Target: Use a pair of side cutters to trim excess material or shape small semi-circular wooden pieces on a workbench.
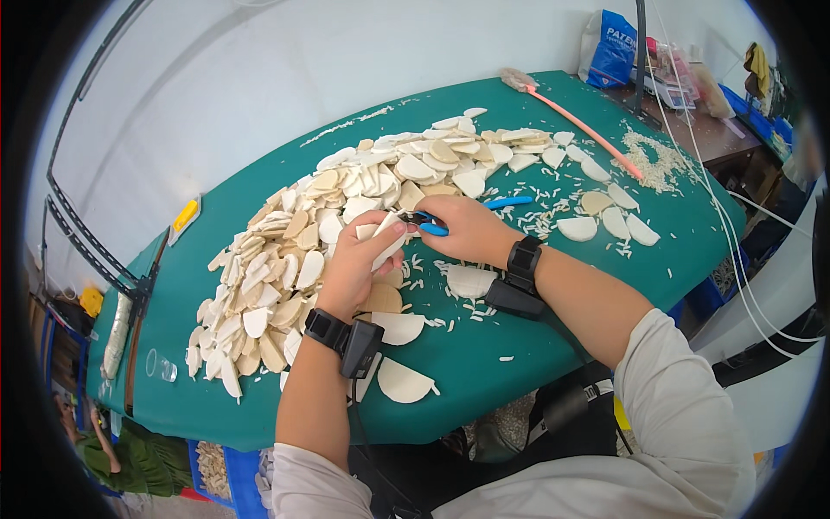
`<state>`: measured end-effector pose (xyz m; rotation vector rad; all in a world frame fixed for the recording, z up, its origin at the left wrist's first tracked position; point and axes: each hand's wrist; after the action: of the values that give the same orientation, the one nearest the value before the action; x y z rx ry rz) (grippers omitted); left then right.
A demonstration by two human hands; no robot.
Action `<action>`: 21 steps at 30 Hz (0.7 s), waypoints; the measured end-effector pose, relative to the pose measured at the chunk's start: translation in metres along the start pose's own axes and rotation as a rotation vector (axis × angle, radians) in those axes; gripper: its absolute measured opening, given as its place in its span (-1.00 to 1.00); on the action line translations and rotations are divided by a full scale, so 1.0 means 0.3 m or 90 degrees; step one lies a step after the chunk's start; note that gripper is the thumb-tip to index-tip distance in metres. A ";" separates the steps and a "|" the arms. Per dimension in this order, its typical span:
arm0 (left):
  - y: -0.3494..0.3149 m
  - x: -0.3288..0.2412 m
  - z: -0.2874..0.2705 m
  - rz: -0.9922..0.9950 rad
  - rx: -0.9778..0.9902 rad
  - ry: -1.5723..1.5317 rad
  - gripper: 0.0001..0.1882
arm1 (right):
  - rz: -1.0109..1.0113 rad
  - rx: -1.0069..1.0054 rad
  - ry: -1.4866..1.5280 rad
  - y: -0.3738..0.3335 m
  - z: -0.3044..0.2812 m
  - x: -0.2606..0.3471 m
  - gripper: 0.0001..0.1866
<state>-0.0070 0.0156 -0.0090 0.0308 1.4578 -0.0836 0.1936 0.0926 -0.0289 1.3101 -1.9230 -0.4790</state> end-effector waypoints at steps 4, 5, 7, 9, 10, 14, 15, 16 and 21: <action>0.002 -0.003 -0.012 -0.003 -0.004 0.033 -0.80 | -0.035 0.002 -0.049 0.006 0.003 -0.001 -0.71; 0.004 -0.012 -0.010 -0.007 0.008 0.034 -0.79 | -0.031 -0.003 -0.054 0.007 -0.003 0.002 -0.72; 0.007 -0.017 -0.010 -0.008 0.017 0.032 -0.79 | -0.032 -0.004 -0.058 0.008 -0.006 -0.004 -0.73; 0.001 -0.016 -0.019 -0.017 0.019 0.038 -0.78 | -0.048 -0.018 -0.069 0.007 0.007 -0.008 -0.73; -0.004 -0.018 -0.021 -0.018 0.013 0.038 -0.78 | -0.051 -0.016 -0.065 0.007 0.012 -0.008 -0.73; 0.007 -0.015 -0.007 -0.041 -0.013 0.029 -0.78 | -0.067 -0.037 -0.094 0.009 -0.002 0.000 -0.76; 0.005 -0.011 -0.009 -0.041 -0.020 0.024 -0.77 | -0.056 -0.030 -0.098 0.010 0.003 0.002 -0.78; 0.003 -0.009 -0.010 -0.045 -0.024 0.027 -0.77 | -0.055 -0.032 -0.092 0.012 0.011 0.000 -0.78; -0.001 -0.023 -0.017 -0.052 -0.001 0.005 -0.76 | -0.030 -0.019 -0.112 0.025 0.001 0.015 -0.80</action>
<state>-0.0129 0.0160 -0.0026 -0.0292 1.4675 -0.1496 0.1879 0.0915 -0.0226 1.3340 -2.0225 -0.6630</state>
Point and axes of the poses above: each hand's wrist, its own y-axis towards the middle knuckle, its own z-axis out of the palm, x = y × z, and after that the axes turned 9 degrees about -z, right-handed
